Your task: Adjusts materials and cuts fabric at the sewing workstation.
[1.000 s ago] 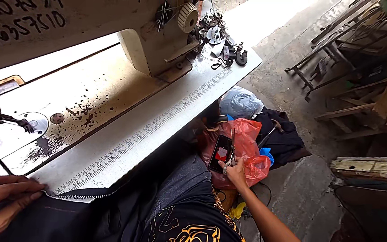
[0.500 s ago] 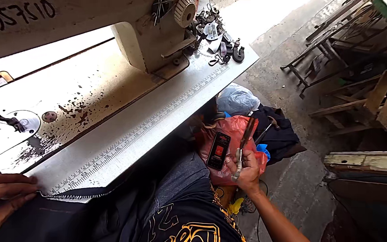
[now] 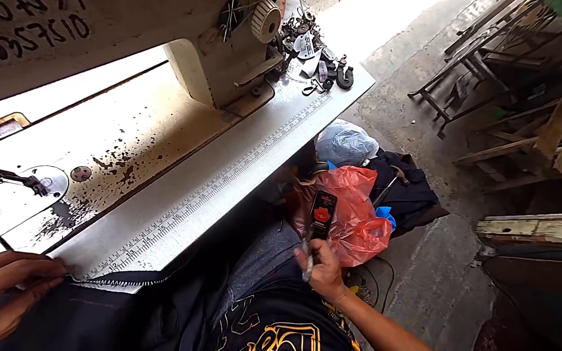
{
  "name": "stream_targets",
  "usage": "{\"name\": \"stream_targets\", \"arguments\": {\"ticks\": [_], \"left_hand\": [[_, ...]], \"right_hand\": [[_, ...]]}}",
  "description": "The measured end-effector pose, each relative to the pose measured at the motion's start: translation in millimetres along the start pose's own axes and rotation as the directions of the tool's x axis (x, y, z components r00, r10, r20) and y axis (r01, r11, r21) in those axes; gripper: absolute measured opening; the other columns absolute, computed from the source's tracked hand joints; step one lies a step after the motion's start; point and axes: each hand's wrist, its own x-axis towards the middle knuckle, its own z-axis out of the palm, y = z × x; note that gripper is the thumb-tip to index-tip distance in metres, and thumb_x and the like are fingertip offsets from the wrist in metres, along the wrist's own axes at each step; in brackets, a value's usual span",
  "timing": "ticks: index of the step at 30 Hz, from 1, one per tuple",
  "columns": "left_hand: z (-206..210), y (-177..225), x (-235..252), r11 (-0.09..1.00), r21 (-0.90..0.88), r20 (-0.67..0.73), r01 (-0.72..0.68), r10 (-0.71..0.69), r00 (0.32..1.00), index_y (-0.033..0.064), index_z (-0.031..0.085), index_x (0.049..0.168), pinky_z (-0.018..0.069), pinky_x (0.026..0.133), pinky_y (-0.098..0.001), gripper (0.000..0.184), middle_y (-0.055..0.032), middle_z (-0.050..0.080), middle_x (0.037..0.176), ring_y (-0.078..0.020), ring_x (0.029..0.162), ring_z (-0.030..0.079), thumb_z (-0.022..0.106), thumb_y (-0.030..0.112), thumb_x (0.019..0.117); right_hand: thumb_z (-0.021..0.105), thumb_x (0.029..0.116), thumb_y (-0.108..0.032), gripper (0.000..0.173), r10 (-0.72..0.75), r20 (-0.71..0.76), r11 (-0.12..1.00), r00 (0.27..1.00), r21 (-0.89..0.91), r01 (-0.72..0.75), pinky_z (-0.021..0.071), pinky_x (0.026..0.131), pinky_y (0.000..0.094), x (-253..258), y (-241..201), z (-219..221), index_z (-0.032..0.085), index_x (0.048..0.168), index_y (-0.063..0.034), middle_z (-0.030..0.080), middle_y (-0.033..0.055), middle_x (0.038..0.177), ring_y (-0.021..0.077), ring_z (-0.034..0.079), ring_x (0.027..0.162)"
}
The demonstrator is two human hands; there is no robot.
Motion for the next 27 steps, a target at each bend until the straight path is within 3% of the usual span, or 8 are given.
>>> {"name": "stream_targets", "arguments": {"ticks": [2,4,6,8,17,21,24,27], "left_hand": [[11.4,-23.8,-2.1,0.997,-0.035,-0.058,-0.067,0.065,0.996,-0.0177,0.068,0.098,0.0538,0.086,-0.0436,0.013,-0.0345,0.067,0.101,-0.0412,0.093,0.067,0.059,-0.009,0.0951],[18.9,-44.5,-3.1,0.994,-0.059,-0.071,-0.094,0.09,0.993,-0.0165,0.068,0.098,0.0545,0.084,-0.043,0.011,-0.0338,0.067,0.101,-0.0396,0.091,0.067,0.061,-0.008,0.095],[19.7,-47.6,-2.3,0.994,-0.083,-0.062,-0.069,0.063,0.996,-0.0166,0.068,0.099,0.0539,0.083,-0.0416,0.011,-0.0336,0.067,0.102,-0.038,0.091,0.067,0.062,-0.008,0.0947],[16.6,-44.9,-1.0,0.995,-0.086,-0.046,-0.047,0.044,0.998,-0.0172,0.068,0.099,0.0534,0.083,-0.0417,0.012,-0.0342,0.066,0.102,-0.0378,0.091,0.067,0.062,-0.008,0.0948],[21.2,-51.3,-0.1,0.996,-0.063,-0.065,-0.068,0.064,0.996,-0.0152,0.068,0.1,0.0537,0.077,-0.0434,0.012,-0.032,0.066,0.1,-0.036,0.085,0.066,0.064,-0.006,0.0936],[34.5,-70.4,0.6,0.989,-0.056,-0.175,-0.139,0.127,0.976,-0.0127,0.07,0.1,0.0555,0.072,-0.0454,0.014,-0.0286,0.067,0.095,-0.0348,0.079,0.067,0.064,-0.008,0.0884],[39.6,-88.6,2.9,0.976,-0.083,-0.197,-0.202,0.183,0.963,-0.0102,0.072,0.094,0.0545,0.069,-0.0396,0.012,-0.0238,0.067,0.092,-0.0277,0.077,0.065,0.064,-0.004,0.087],[32.4,-78.2,3.8,0.981,-0.089,-0.167,-0.172,0.155,0.974,-0.0111,0.071,0.092,0.054,0.07,-0.0415,0.01,-0.0246,0.067,0.091,-0.0287,0.077,0.065,0.066,-0.014,0.0835]], "right_hand": [[0.075,0.0887,-0.014,0.039,0.317,-0.19,0.942,0.929,-0.048,-0.332,0.0552,0.069,0.0226,9.7,30.1,-16.1,0.057,0.109,0.0125,0.064,0.0081,0.084,0.0055,0.062,0.072],[0.08,0.0867,-0.018,0.054,0.549,-0.285,0.808,0.786,-0.062,-0.586,0.0523,0.071,0.0275,22.1,63.7,-33.0,0.049,0.12,0.0107,0.059,0.0088,0.088,0.0092,0.057,0.073],[0.081,0.087,-0.019,0.059,0.674,-0.301,0.697,0.674,-0.041,-0.716,0.0532,0.075,0.0337,27.6,93.8,-43.1,0.047,0.126,0.0097,0.059,0.0124,0.093,0.0146,0.058,0.078],[0.081,0.0876,-0.018,0.059,0.722,-0.257,0.654,0.642,-0.049,-0.755,0.0527,0.077,0.0361,29.0,107.9,-44.8,0.047,0.127,0.0089,0.059,0.0138,0.095,0.0168,0.058,0.08],[0.082,0.0858,-0.021,0.061,0.724,-0.221,0.634,0.654,-0.163,-0.756,0.052,0.083,0.0408,36.5,98.9,-33.5,0.047,0.128,0.0057,0.061,0.0169,0.103,0.0226,0.061,0.089],[0.081,0.0842,-0.015,0.055,0.487,-0.323,0.82,0.811,-0.151,-0.553,0.0519,0.07,0.0283,26.4,73.4,-42.7,0.049,0.12,0.0108,0.057,0.0094,0.088,0.0098,0.056,0.072],[0.08,0.0806,-0.015,0.052,0.264,-0.311,0.934,0.913,-0.155,-0.323,0.048,0.069,0.0164,28.7,47.9,-49.1,0.052,0.114,0.0126,0.057,0.0067,0.088,0.0005,0.054,0.073],[0.08,0.0804,-0.02,0.048,0.169,-0.265,0.965,0.949,-0.153,-0.214,0.0472,0.069,0.0124,40.1,28.1,-47.7,0.054,0.109,0.0093,0.057,0.0033,0.087,-0.0029,0.054,0.073]]}}
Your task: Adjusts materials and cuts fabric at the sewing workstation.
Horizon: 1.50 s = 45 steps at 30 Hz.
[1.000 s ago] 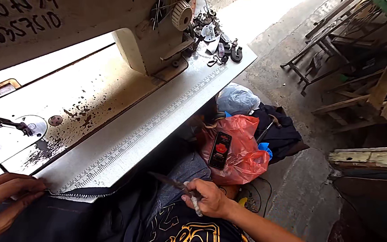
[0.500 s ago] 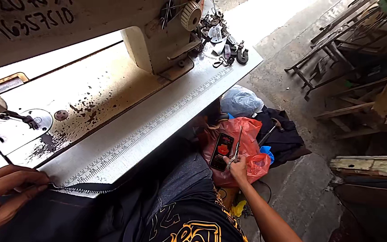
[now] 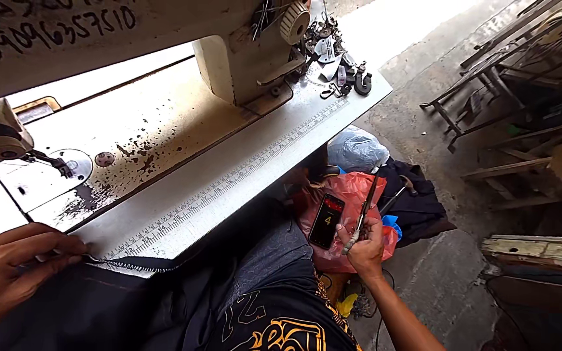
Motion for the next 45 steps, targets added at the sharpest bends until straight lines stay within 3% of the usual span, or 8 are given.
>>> {"name": "stream_targets", "arguments": {"ticks": [5,8,10,14,19,26,39,45], "left_hand": [[-14.5,45.8,12.7,0.971,0.066,0.096,0.229,-0.234,0.967,-0.013,0.071,0.102,0.0524,0.084,-0.0471,0.012,-0.0288,0.067,0.103,-0.0362,0.092,0.066,0.068,-0.012,0.0899],[-8.4,10.5,6.7,0.981,0.185,0.021,-0.057,0.054,0.998,0.008,0.076,0.091,0.0573,0.071,-0.0518,0.008,-0.0088,0.07,0.092,-0.0257,0.081,0.069,0.069,0.006,0.0881],[-17.8,15.0,8.0,0.978,0.193,0.089,-0.074,0.058,0.994,0.0133,0.078,0.094,0.0581,0.077,-0.0549,0.01,-0.0048,0.073,0.092,-0.025,0.087,0.071,0.07,0.008,0.0913],[-41.5,28.3,26.6,0.991,0.12,0.277,0.05,-0.082,0.957,0.0103,0.077,0.101,0.0557,0.085,-0.052,0.01,-0.0061,0.074,0.094,-0.0238,0.091,0.071,0.073,0.008,0.0925],[-48.9,21.9,41.5,0.996,-0.017,0.367,0.092,-0.079,0.927,0.0072,0.077,0.097,0.0564,0.081,-0.0463,0.012,-0.0059,0.074,0.091,-0.0199,0.085,0.069,0.077,0.001,0.0873],[-54.4,7.8,45.1,0.994,-0.113,0.424,0.004,0.044,0.904,0.0062,0.078,0.099,0.0559,0.079,-0.0426,0.016,-0.0057,0.075,0.091,-0.0178,0.084,0.069,0.081,0.003,0.0839],[-50.3,-8.8,58.8,0.942,-0.336,0.458,-0.019,0.181,0.87,0.0029,0.077,0.097,0.0528,0.067,-0.028,0.012,-0.0031,0.074,0.082,-0.0081,0.071,0.065,0.079,0.001,0.0848],[-44.7,-26.5,58.8,0.883,-0.458,0.355,-0.099,0.284,0.891,0.0033,0.077,0.103,0.0527,0.062,-0.0234,0.022,-0.0033,0.074,0.079,-0.006,0.065,0.064,0.079,-0.004,0.0824]], "right_hand": [[0.078,0.0822,-0.014,0.043,-0.014,-0.018,0.999,1.0,0.037,0.015,0.0464,0.064,0.0127,-3.5,1.1,0.7,0.053,0.106,0.0115,0.056,0.0021,0.082,-0.0033,0.052,0.068],[0.077,0.0857,-0.025,0.035,-0.238,0.243,0.962,0.94,0.191,0.195,0.0531,0.067,0.013,-26.9,-23.2,2.4,0.06,0.105,-0.0011,0.062,-0.0054,0.084,-0.0058,0.059,0.072],[0.081,0.0834,-0.033,0.034,-0.268,0.541,0.955,0.797,0.26,0.145,0.0529,0.063,0.0132,-43.0,-63.0,7.0,0.063,0.101,-0.0095,0.063,-0.0099,0.078,-0.0072,0.059,0.068],[0.082,0.081,-0.033,0.041,-0.169,0.938,0.98,0.303,0.194,-0.052,0.0507,0.059,0.0203,-54.1,-143.0,43.0,0.063,0.097,-0.0002,0.06,-0.003,0.07,0.0006,0.058,0.061],[0.079,0.0749,-0.057,0.055,0.028,0.997,0.989,0.066,-0.037,0.145,0.0463,0.055,0.0258,-45.4,-195.3,86.4,0.062,0.095,-0.0089,0.055,-0.0051,0.066,0.0051,0.054,0.057],[0.075,0.0765,-0.059,0.053,0.148,0.989,0.978,0.029,-0.151,0.146,0.0428,0.051,0.0201,-48.6,-233.2,110.9,0.057,0.095,-0.0125,0.05,-0.0096,0.064,0.0002,0.05,0.053],[0.065,0.0813,-0.07,0.055,0.025,0.993,0.991,0.114,-0.039,0.125,0.0391,0.046,0.0152,-68.8,-273.9,153.5,0.053,0.092,-0.0171,0.047,-0.0132,0.064,-0.0037,0.047,0.051],[0.067,0.0932,-0.04,0.03,-0.137,0.98,0.99,0.144,0.13,0.055,0.0345,0.041,0.013,-71.6,-263.0,161.0,0.053,0.076,-0.0201,0.045,-0.0143,0.055,-0.0057,0.043,0.045]]}}
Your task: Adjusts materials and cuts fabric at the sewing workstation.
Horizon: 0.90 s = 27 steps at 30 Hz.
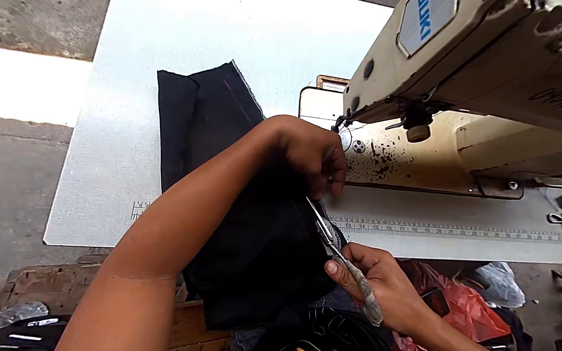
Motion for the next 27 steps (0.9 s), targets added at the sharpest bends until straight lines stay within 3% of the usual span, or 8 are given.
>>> {"name": "stream_targets", "arguments": {"ticks": [5,7,13,18,20,24,27], "left_hand": [[-1.3,-2.2,-3.5,0.996,-0.048,-0.025,-0.071,0.07,0.997,0.0021,0.077,0.101,0.053,0.06,-0.0209,0.02,-0.0027,0.073,0.076,-0.0049,0.063,0.064,0.079,-0.004,0.0822],[-2.4,-0.7,-4.6,0.993,-0.06,-0.035,-0.106,0.104,0.994,0.0017,0.076,0.1,0.0531,0.059,-0.0206,0.02,-0.0032,0.073,0.076,-0.0049,0.063,0.065,0.078,-0.005,0.0819],[-7.8,1.9,-9.7,0.981,-0.058,-0.13,-0.187,0.179,0.975,0.0019,0.075,0.097,0.0514,0.057,-0.0189,0.015,-0.0013,0.072,0.076,-0.0031,0.063,0.063,0.077,-0.004,0.0833],[-11.3,5.3,-14.0,0.966,-0.081,-0.224,-0.246,0.223,0.949,0.0025,0.073,0.097,0.054,0.058,-0.0181,0.014,0.0004,0.072,0.077,-0.0019,0.064,0.065,0.076,-0.002,0.084],[-13.0,6.1,-15.3,0.966,-0.082,-0.245,-0.245,0.219,0.944,0.0021,0.072,0.097,0.0551,0.059,-0.0185,0.015,-0.0002,0.072,0.077,-0.0028,0.065,0.066,0.076,-0.003,0.0842],[-15.4,1.5,-15.9,0.946,-0.105,-0.304,-0.306,0.263,0.916,0.0028,0.071,0.1,0.0542,0.056,-0.0183,0.018,0.0012,0.072,0.077,-0.0023,0.063,0.065,0.078,-0.002,0.0833],[-16.4,-0.9,-16.5,0.924,-0.129,-0.35,-0.361,0.298,0.888,0.0028,0.07,0.098,0.0549,0.058,-0.0187,0.019,0.0018,0.071,0.076,-0.0027,0.064,0.066,0.078,-0.002,0.0823]], "right_hand": [[0.069,0.0909,-0.044,0.032,0.126,0.045,0.989,0.991,-0.086,-0.122,0.0398,0.042,0.0158,20.3,-27.1,-5.6,0.054,0.081,-0.0169,0.047,-0.0126,0.056,-0.003,0.047,0.046],[0.067,0.0917,-0.048,0.037,0.164,0.062,0.98,0.985,-0.127,-0.155,0.038,0.045,0.0164,28.4,-36.2,-9.1,0.053,0.08,-0.0168,0.046,-0.0117,0.057,-0.0024,0.046,0.047],[0.069,0.0938,-0.031,0.031,0.057,0.033,0.997,0.998,-0.055,-0.055,0.0359,0.04,0.0138,37.2,-27.7,-6.1,0.052,0.07,-0.0189,0.045,-0.0134,0.053,-0.0052,0.044,0.044],[0.07,0.0949,-0.039,0.033,0.221,0.076,0.965,0.972,-0.16,-0.207,0.0415,0.047,0.0166,51.2,-47.8,-12.8,0.06,0.073,-0.0163,0.052,-0.0078,0.056,-0.0009,0.05,0.049],[0.069,0.0961,-0.04,0.035,0.208,0.086,0.964,0.974,-0.188,-0.189,0.0402,0.046,0.0168,55.9,-47.4,-14.3,0.059,0.073,-0.016,0.051,-0.0067,0.054,-0.0002,0.049,0.047],[0.072,0.0953,-0.027,0.033,0.124,0.052,0.984,0.991,-0.136,-0.116,0.0387,0.042,0.0159,60.8,-38.0,-8.3,0.059,0.068,-0.0139,0.05,-0.006,0.051,-0.0001,0.047,0.043],[0.074,0.0944,-0.032,0.033,0.162,0.059,0.975,0.985,-0.165,-0.151,0.0404,0.042,0.0163,69.3,-47.8,-6.7,0.062,0.07,-0.0135,0.052,-0.0055,0.052,0.0003,0.048,0.043]]}}
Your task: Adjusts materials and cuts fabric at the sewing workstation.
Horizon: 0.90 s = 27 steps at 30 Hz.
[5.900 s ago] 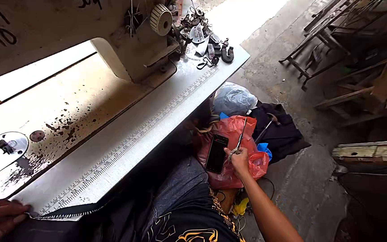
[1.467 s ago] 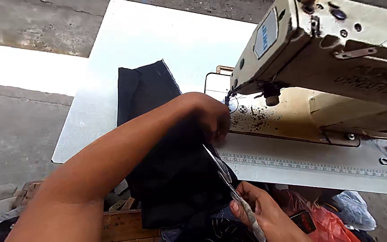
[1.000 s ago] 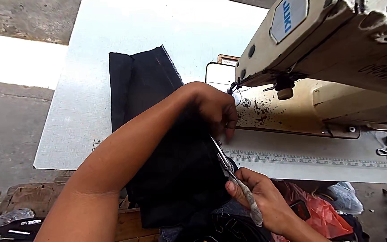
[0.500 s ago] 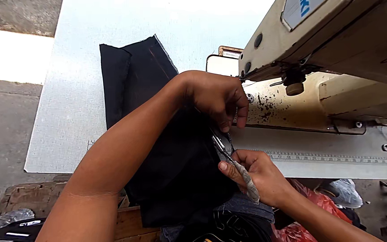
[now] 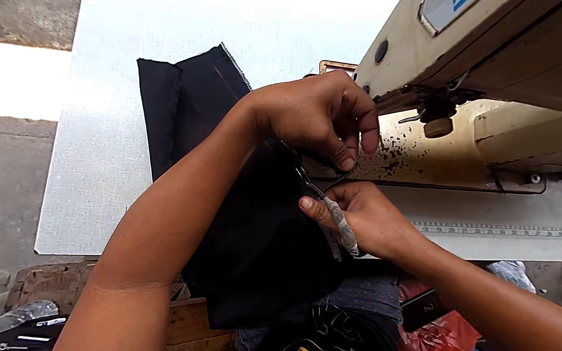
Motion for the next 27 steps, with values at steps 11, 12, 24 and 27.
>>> {"name": "stream_targets", "arguments": {"ticks": [11,12,24,27], "left_hand": [[17.2,16.2,9.5,0.961,0.275,-0.178,0.009,0.042,0.983,0.002,0.075,0.092,0.0542,0.068,-0.0276,0.004,-0.002,0.072,0.081,-0.0062,0.072,0.065,0.075,0.002,0.0882],[20.3,19.7,9.3,0.942,0.332,-0.201,0.037,0.033,0.979,0.0035,0.076,0.093,0.0556,0.072,-0.034,0.004,-0.0026,0.073,0.083,-0.0099,0.076,0.067,0.074,0.004,0.0893],[27.0,46.3,2.9,0.848,0.491,-0.256,0.2,-0.08,0.963,0.0013,0.074,0.102,0.0501,0.076,-0.0462,0.015,-0.0099,0.072,0.091,-0.0241,0.089,0.067,0.063,-0.003,0.093],[27.0,48.4,2.2,0.822,0.551,-0.229,0.142,-0.015,0.973,0.0022,0.074,0.103,0.0506,0.075,-0.0486,0.018,-0.0099,0.073,0.091,-0.0261,0.089,0.068,0.066,-0.006,0.0893]], "right_hand": [[0.073,0.0925,-0.027,0.017,-0.135,-0.09,0.991,0.987,0.008,0.136,0.045,0.05,0.0174,34.3,-27.5,7.3,0.068,0.086,-0.013,0.056,-0.0101,0.064,-0.0019,0.05,0.052],[0.071,0.0932,-0.025,0.013,-0.171,-0.088,0.985,0.981,0.0,0.171,0.0468,0.053,0.0173,37.7,-29.3,7.2,0.067,0.088,-0.0141,0.057,-0.0108,0.067,-0.0021,0.051,0.055],[0.063,0.094,-0.006,0.017,-0.146,-0.069,0.986,0.987,0.065,0.151,0.0487,0.053,0.0162,56.6,-32.8,7.2,0.06,0.082,-0.0163,0.056,-0.013,0.063,-0.0032,0.053,0.053],[0.053,0.0996,0.002,0.011,-0.005,-0.089,0.996,0.996,-0.094,-0.003,0.0483,0.061,0.017,45.8,-68.2,8.0,0.06,0.091,-0.0009,0.057,-0.0001,0.073,0.0026,0.054,0.061]]}}
